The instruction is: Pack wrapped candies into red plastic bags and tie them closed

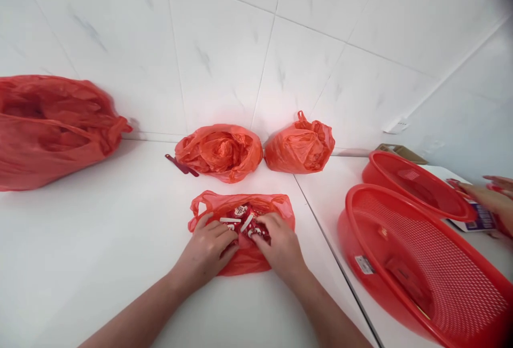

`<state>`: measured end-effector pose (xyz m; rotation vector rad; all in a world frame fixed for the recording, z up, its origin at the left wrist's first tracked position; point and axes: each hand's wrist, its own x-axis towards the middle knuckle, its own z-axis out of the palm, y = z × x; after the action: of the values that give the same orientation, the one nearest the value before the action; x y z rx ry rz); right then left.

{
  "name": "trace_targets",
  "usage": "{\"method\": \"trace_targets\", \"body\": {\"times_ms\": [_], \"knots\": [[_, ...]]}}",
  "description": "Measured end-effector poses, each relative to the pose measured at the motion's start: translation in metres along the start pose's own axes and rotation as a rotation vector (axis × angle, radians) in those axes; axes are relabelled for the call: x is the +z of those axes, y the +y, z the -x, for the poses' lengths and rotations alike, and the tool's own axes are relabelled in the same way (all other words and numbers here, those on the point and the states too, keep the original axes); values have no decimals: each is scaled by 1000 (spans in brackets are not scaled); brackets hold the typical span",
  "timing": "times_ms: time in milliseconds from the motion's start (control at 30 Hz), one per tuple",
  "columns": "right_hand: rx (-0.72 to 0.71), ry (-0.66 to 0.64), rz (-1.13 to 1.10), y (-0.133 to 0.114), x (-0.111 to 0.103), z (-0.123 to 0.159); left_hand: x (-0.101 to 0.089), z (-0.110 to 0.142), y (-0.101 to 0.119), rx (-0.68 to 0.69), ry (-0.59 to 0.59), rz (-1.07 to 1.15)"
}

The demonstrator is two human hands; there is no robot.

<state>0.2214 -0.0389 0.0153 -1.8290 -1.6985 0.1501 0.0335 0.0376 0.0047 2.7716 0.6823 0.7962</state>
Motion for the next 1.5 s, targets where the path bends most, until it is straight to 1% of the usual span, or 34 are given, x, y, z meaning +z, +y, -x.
{"method": "trace_targets", "body": {"times_ms": [100,167,200,267,333,400,467,533,600,633,667,733,867,1033,1200,1267,1333,1433,1500], "knots": [[25,190,34,11,-3,-5,-3,2,0,-17,32,-11],[60,248,100,17,-5,-7,-4,4,0,-17,89,-21],[86,254,133,19,-6,-7,-5,4,-1,-26,139,-35],[151,251,188,23,-6,-8,-4,5,-3,-79,283,-81],[216,239,226,26,-4,-9,-2,5,-8,-183,438,-117],[261,224,213,28,-2,-9,-1,5,-15,-330,526,-95],[286,212,136,30,-1,-9,1,5,-23,-503,524,-22],[292,212,47,30,-1,-9,1,7,-30,-666,455,91],[278,230,-7,29,-3,-9,0,9,-34,-774,362,217],[270,244,-25,28,-4,-8,-1,10,-35,-801,323,270],[264,260,-47,27,-5,-8,-2,12,-34,-813,299,310],[256,297,-96,24,-7,-6,-4,14,-31,-813,297,347],[248,358,-202,19,-12,-4,-6,17,-26,-818,370,405],[227,416,-297,11,-25,-7,-6,18,-29,-860,480,545],[139,534,-314,1,-42,-19,-11,14,-27,-853,526,689],[87,567,-368,-5,-48,-28,-18,8,-23,-841,504,740],[68,567,-512,-13,-55,-38,-29,-1,-18,-813,499,789],[96,549,-807,-29,-64,-55,-54,-18,-7,-747,578,851],[94,571,-959,-41,-69,-64,-73,-29,1,-705,639,880]]}}
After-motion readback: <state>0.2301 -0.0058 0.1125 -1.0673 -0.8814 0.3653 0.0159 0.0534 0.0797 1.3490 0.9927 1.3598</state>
